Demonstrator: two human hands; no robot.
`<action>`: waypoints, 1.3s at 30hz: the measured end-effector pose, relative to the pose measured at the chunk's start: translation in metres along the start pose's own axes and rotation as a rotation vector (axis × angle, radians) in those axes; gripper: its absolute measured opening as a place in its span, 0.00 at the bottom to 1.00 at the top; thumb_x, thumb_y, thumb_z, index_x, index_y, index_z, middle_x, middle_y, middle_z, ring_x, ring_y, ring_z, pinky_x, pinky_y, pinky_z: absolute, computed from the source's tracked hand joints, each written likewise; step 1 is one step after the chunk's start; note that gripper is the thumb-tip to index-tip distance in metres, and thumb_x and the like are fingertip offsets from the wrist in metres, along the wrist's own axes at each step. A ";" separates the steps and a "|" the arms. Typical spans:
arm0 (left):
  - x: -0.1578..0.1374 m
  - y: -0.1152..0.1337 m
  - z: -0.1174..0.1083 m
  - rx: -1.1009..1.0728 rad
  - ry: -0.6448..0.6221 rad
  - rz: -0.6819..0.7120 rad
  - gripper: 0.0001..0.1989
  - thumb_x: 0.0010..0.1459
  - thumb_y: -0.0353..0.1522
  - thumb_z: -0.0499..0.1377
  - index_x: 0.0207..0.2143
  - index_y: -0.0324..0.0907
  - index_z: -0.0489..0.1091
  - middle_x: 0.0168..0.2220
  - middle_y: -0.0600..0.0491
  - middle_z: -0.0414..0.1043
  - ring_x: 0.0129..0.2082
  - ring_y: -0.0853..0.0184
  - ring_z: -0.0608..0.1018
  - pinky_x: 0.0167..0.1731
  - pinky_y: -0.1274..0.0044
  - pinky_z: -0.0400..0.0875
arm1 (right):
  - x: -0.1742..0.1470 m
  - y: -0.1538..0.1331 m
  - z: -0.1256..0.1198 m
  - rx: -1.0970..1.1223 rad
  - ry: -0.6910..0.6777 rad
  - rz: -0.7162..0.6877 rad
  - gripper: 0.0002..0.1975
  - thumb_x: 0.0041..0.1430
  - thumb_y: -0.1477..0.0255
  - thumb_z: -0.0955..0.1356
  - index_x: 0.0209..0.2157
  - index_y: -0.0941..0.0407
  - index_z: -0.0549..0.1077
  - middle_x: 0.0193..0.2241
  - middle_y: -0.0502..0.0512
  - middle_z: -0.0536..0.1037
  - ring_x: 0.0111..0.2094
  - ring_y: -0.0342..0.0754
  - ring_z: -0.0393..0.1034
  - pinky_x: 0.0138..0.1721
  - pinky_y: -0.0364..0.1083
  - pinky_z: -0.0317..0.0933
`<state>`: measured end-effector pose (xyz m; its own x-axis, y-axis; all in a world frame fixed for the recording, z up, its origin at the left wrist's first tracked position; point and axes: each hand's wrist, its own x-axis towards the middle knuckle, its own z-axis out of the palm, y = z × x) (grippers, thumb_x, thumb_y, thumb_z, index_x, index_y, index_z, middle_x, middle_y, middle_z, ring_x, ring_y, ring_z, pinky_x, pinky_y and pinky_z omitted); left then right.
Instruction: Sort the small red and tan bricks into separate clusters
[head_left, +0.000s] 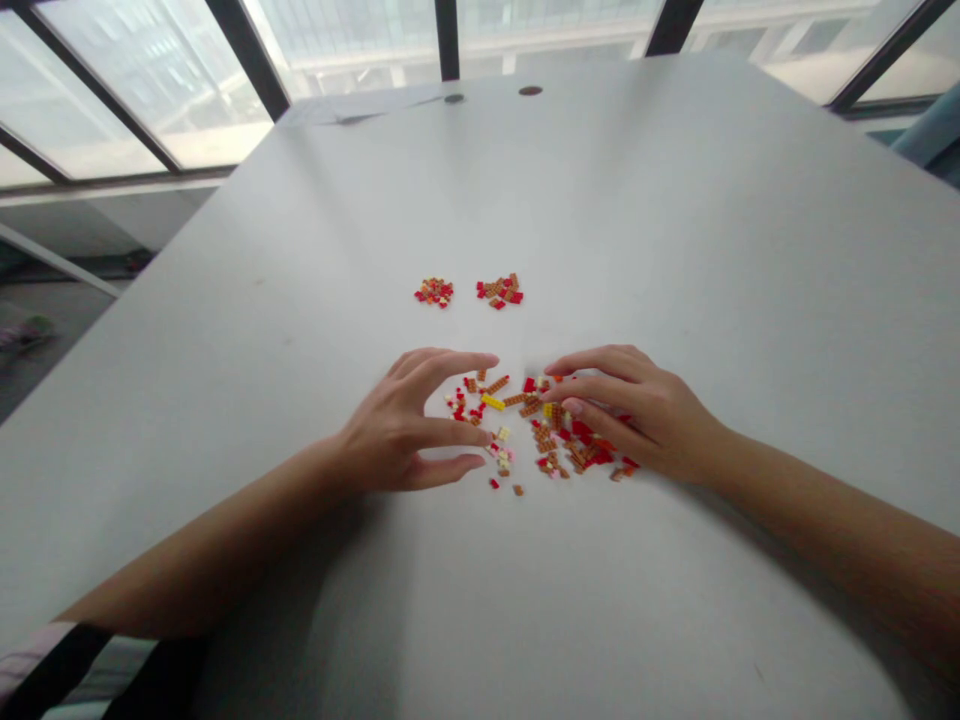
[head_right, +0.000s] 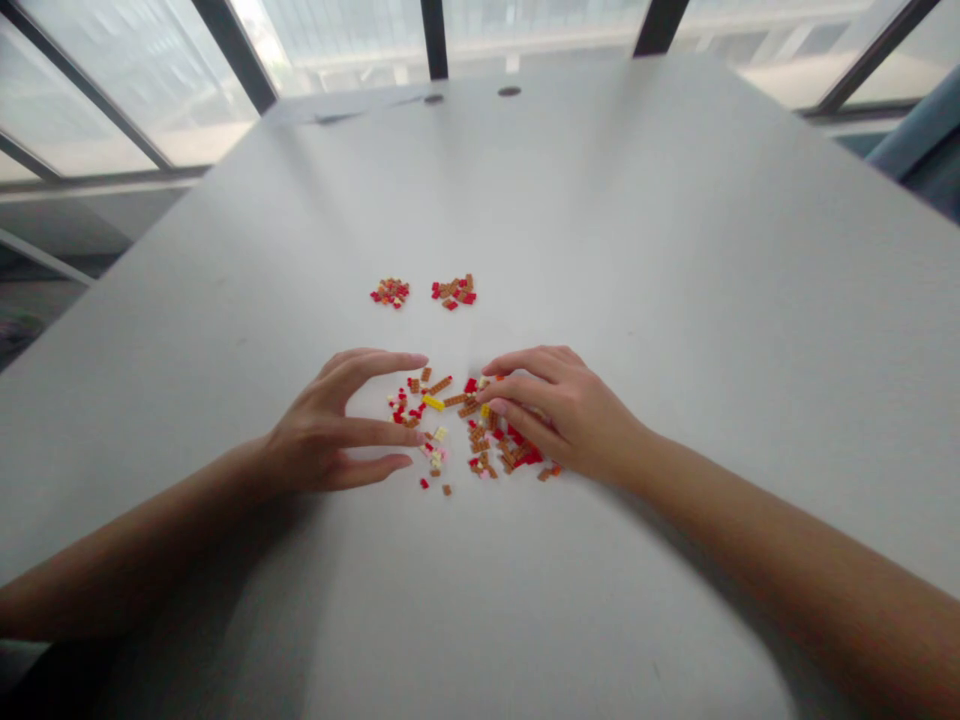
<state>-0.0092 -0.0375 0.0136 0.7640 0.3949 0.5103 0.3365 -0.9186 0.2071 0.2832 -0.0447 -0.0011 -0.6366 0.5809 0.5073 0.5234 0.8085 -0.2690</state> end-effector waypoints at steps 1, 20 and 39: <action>0.000 0.001 0.001 -0.006 -0.011 0.015 0.06 0.59 0.36 0.65 0.40 0.50 0.79 0.61 0.44 0.66 0.58 0.57 0.72 0.58 0.61 0.67 | 0.000 0.000 0.000 -0.006 0.003 -0.008 0.10 0.68 0.74 0.63 0.43 0.54 0.76 0.44 0.60 0.81 0.45 0.50 0.76 0.47 0.51 0.68; 0.001 0.005 0.005 0.040 -0.012 0.046 0.06 0.61 0.37 0.64 0.40 0.46 0.76 0.58 0.41 0.70 0.56 0.59 0.75 0.58 0.62 0.69 | 0.007 -0.016 0.005 -0.022 0.056 -0.002 0.08 0.66 0.72 0.66 0.41 0.53 0.78 0.44 0.59 0.80 0.44 0.51 0.73 0.48 0.55 0.63; -0.001 0.003 0.008 0.094 0.136 -0.204 0.05 0.61 0.29 0.60 0.32 0.42 0.76 0.50 0.43 0.75 0.49 0.60 0.79 0.50 0.66 0.74 | 0.024 -0.024 -0.006 -0.104 -0.016 0.135 0.05 0.63 0.67 0.70 0.34 0.50 0.79 0.50 0.57 0.79 0.45 0.53 0.73 0.45 0.55 0.60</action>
<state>-0.0050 -0.0408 0.0071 0.5964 0.5606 0.5745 0.5309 -0.8123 0.2416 0.2585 -0.0509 0.0220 -0.5653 0.6856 0.4588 0.6599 0.7095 -0.2471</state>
